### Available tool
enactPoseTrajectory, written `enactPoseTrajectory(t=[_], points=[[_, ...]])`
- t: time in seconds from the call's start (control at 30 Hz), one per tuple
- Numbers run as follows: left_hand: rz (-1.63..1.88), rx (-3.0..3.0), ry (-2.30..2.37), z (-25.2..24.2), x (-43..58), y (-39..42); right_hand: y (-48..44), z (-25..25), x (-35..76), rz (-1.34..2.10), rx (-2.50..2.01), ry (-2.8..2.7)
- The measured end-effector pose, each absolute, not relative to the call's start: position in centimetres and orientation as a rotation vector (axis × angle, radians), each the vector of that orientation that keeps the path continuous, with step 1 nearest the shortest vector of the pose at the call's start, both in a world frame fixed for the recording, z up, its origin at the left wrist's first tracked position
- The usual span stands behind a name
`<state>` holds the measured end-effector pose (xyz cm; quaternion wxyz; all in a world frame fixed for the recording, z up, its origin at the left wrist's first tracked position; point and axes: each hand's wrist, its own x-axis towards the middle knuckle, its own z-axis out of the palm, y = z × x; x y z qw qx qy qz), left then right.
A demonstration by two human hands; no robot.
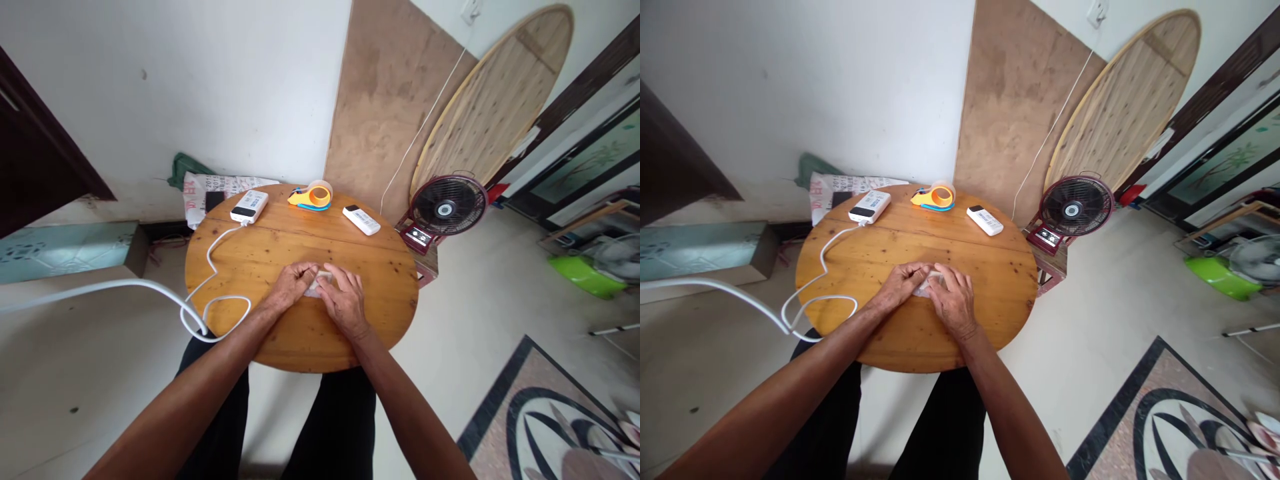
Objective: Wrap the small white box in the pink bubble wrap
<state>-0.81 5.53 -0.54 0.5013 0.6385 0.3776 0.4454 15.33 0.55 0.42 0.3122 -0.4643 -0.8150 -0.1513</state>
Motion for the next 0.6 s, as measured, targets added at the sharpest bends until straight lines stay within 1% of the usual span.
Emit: enactPoseTrajectory(t=[0.17,0.37,0.6], points=[[1.112,1.442,0.91,-0.15,-0.74,5.33,0.44,0.52,15.22,-0.31,-1.195,-2.147],[1.126,1.382,0.946,-0.51,-0.69,5.55,0.42,0.64,15.29,-0.182,-1.258,-2.037],[1.125,1.397,0.947,-0.76,-0.72,5.69,0.66,0.67,15.22,-0.215,-1.267,-2.108]])
